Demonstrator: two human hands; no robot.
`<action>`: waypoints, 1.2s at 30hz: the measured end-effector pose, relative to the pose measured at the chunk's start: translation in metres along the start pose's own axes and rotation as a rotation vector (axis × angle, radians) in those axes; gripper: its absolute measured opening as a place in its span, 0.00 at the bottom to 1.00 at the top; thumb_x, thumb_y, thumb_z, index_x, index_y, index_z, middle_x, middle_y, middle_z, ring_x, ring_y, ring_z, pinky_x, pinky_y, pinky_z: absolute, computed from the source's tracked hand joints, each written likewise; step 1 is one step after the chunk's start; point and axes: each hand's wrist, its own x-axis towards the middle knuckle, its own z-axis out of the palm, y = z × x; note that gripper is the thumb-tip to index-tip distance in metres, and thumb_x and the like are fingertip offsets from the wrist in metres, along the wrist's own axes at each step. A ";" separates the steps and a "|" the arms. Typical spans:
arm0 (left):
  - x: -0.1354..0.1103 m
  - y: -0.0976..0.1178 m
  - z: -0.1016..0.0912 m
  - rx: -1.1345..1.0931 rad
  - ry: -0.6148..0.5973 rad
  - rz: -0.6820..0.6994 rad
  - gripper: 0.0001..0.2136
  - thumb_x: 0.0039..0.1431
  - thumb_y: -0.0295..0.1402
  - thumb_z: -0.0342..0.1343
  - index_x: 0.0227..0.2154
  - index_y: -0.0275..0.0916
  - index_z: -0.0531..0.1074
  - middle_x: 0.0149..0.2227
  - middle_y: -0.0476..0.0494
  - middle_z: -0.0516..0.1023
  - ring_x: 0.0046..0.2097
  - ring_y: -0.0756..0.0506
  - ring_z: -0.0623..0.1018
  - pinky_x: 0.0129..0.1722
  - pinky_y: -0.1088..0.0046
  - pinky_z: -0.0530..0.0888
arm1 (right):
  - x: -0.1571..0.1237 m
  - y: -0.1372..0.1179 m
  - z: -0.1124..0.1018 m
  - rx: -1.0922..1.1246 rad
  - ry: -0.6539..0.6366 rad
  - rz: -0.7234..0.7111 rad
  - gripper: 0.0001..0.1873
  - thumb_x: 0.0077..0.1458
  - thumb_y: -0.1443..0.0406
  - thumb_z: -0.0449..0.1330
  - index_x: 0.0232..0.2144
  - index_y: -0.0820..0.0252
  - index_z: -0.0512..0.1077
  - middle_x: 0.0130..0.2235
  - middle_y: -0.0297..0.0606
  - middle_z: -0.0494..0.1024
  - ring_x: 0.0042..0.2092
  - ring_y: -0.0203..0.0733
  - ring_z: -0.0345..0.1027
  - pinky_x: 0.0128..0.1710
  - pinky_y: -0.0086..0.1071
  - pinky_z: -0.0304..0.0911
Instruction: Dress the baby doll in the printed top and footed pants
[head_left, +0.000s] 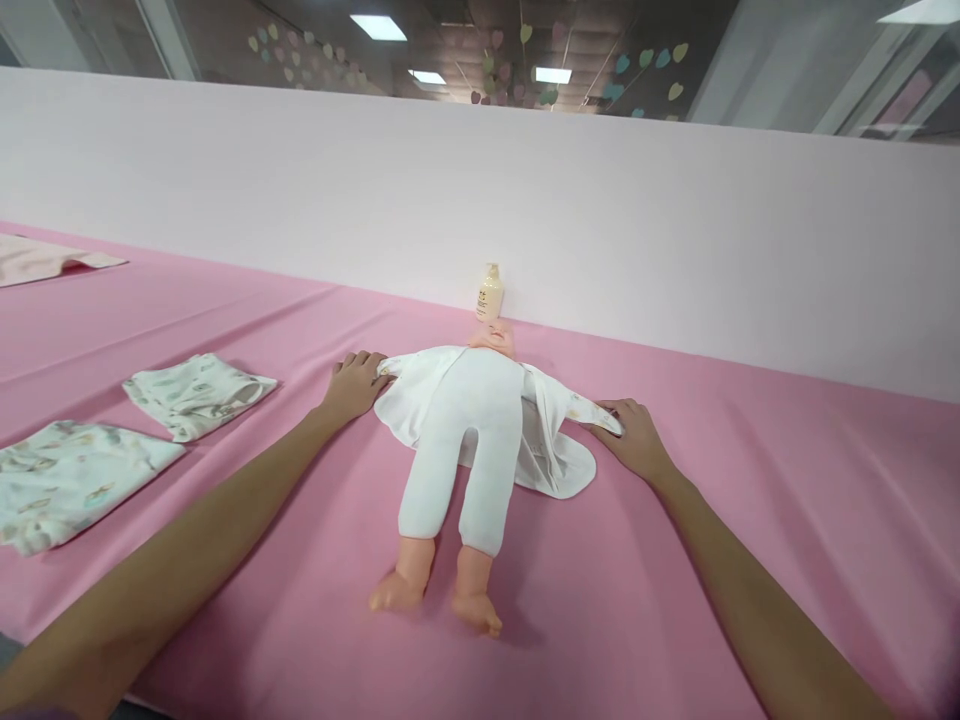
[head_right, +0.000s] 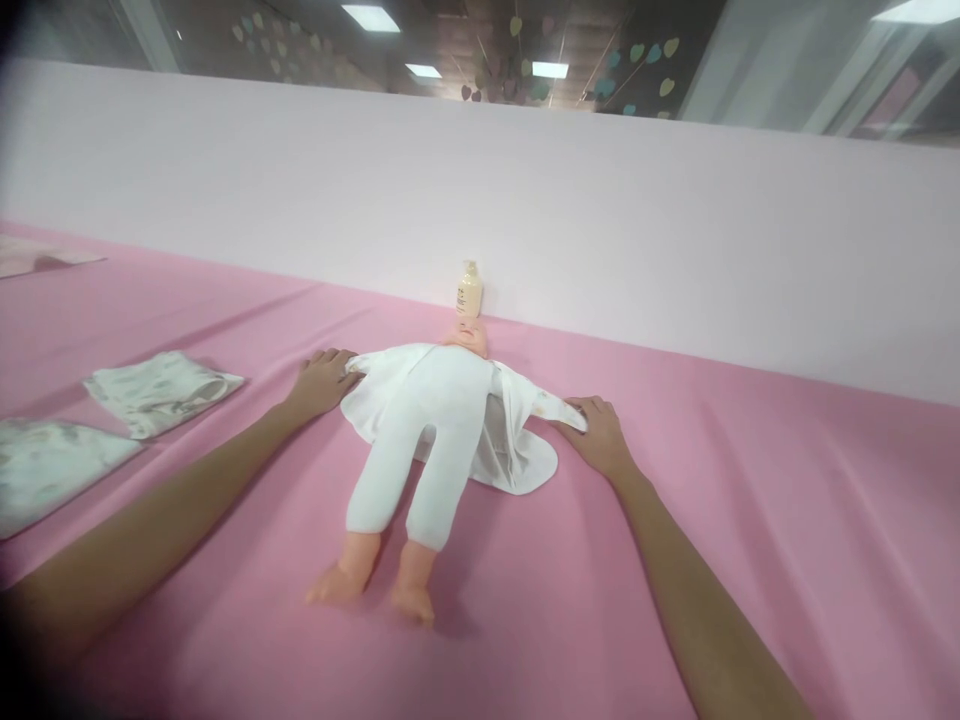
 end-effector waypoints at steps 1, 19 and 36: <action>0.000 0.000 0.000 0.007 -0.002 -0.004 0.23 0.71 0.49 0.44 0.58 0.42 0.70 0.59 0.32 0.75 0.60 0.29 0.70 0.57 0.50 0.66 | 0.000 0.003 -0.002 0.008 -0.020 0.017 0.30 0.58 0.38 0.62 0.49 0.52 0.79 0.50 0.44 0.80 0.55 0.59 0.68 0.55 0.49 0.66; -0.012 -0.003 -0.016 0.114 0.008 0.022 0.20 0.69 0.35 0.43 0.59 0.41 0.69 0.57 0.31 0.76 0.58 0.28 0.71 0.57 0.48 0.64 | -0.007 0.034 -0.009 0.027 -0.109 -0.002 0.24 0.69 0.48 0.53 0.55 0.50 0.79 0.58 0.42 0.80 0.61 0.59 0.68 0.61 0.52 0.64; -0.082 0.093 -0.070 -0.367 -0.101 0.414 0.10 0.64 0.34 0.50 0.44 0.41 0.72 0.45 0.39 0.78 0.46 0.36 0.75 0.50 0.55 0.72 | -0.064 -0.162 0.009 0.095 -0.257 -0.315 0.05 0.60 0.68 0.60 0.40 0.54 0.70 0.45 0.42 0.78 0.45 0.52 0.70 0.47 0.47 0.67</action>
